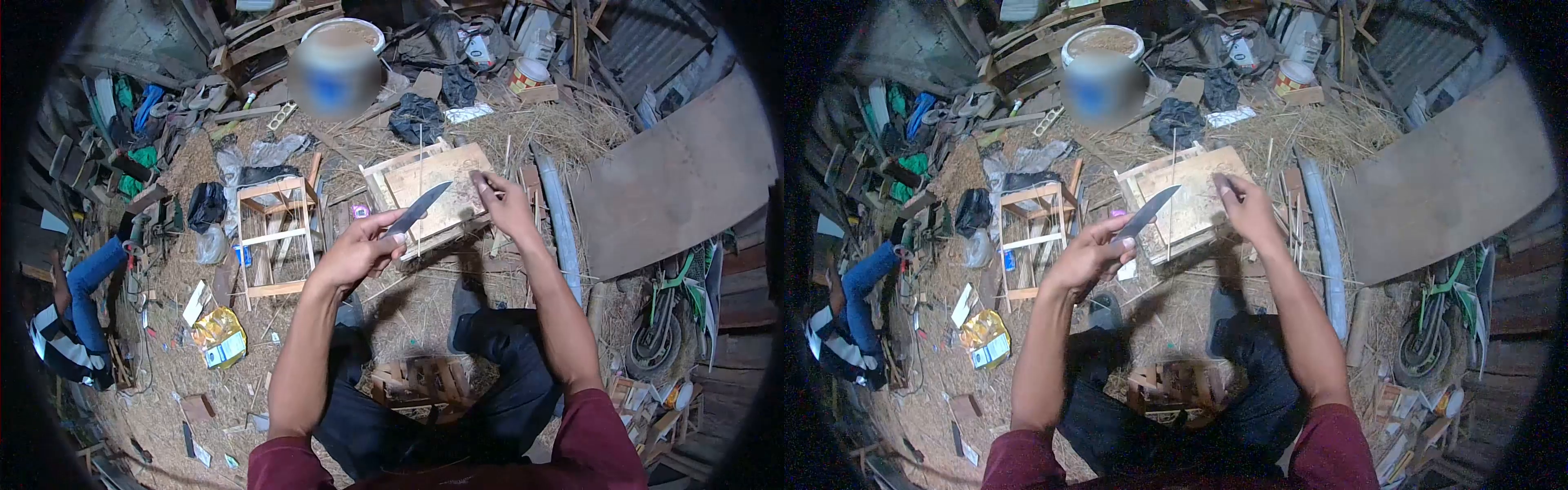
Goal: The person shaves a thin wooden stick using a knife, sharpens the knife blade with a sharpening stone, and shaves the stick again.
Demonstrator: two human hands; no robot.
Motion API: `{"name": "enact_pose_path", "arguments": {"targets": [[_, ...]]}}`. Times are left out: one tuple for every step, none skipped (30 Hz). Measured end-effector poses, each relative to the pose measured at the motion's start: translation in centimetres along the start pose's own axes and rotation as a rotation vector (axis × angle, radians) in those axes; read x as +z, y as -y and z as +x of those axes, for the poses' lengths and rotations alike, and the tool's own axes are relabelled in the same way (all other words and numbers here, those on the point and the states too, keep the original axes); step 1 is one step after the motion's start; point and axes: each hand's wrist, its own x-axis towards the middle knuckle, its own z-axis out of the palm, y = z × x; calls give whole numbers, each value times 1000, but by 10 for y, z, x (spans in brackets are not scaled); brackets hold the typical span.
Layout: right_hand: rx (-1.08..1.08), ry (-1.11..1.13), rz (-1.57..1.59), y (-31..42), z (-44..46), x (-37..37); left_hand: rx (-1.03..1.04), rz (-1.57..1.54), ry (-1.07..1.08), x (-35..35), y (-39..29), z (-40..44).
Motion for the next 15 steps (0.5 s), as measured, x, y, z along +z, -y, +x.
{"name": "enact_pose_path", "arguments": {"targets": [[-52,1,-66,3,2,-5,-6,-41,11,1,-2,-3],[-36,-21,-2,5,0,-4,-15,-59,9,2,-4,-5],[-19,-43,62,10,-4,-2,-24,-78,9,3,-6,-6],[-3,-66,126,14,-8,1,-33,-96,8,4,-8,-6],[-86,-85,163,13,-11,5,-41,-111,-2,5,-9,-7],[-128,-104,172,20,-14,7,-51,-126,-14,7,-10,-9],[-170,-123,180,32,-19,6,-61,-141,-26,7,-10,-10],[-211,-141,189,37,-21,5,-56,-146,-20,7,-9,-10],[-229,-152,189,40,-24,5,-53,-150,-14,6,-9,-10],[-247,-162,189,49,-27,5,-49,-155,-7,6,-8,-10],[-295,-182,164,60,-35,4,-46,-65,-24,5,-6,-9],[-343,-203,137,69,-42,4,-43,26,-40,5,-4,-8],[-453,-180,35,74,-45,8,-39,118,-56,5,-1,-7],[-479,-122,5,83,-57,9,18,168,-61,7,2,-5],[-529,-122,-73,85,-63,17,76,217,-65,9,6,-4]]}}
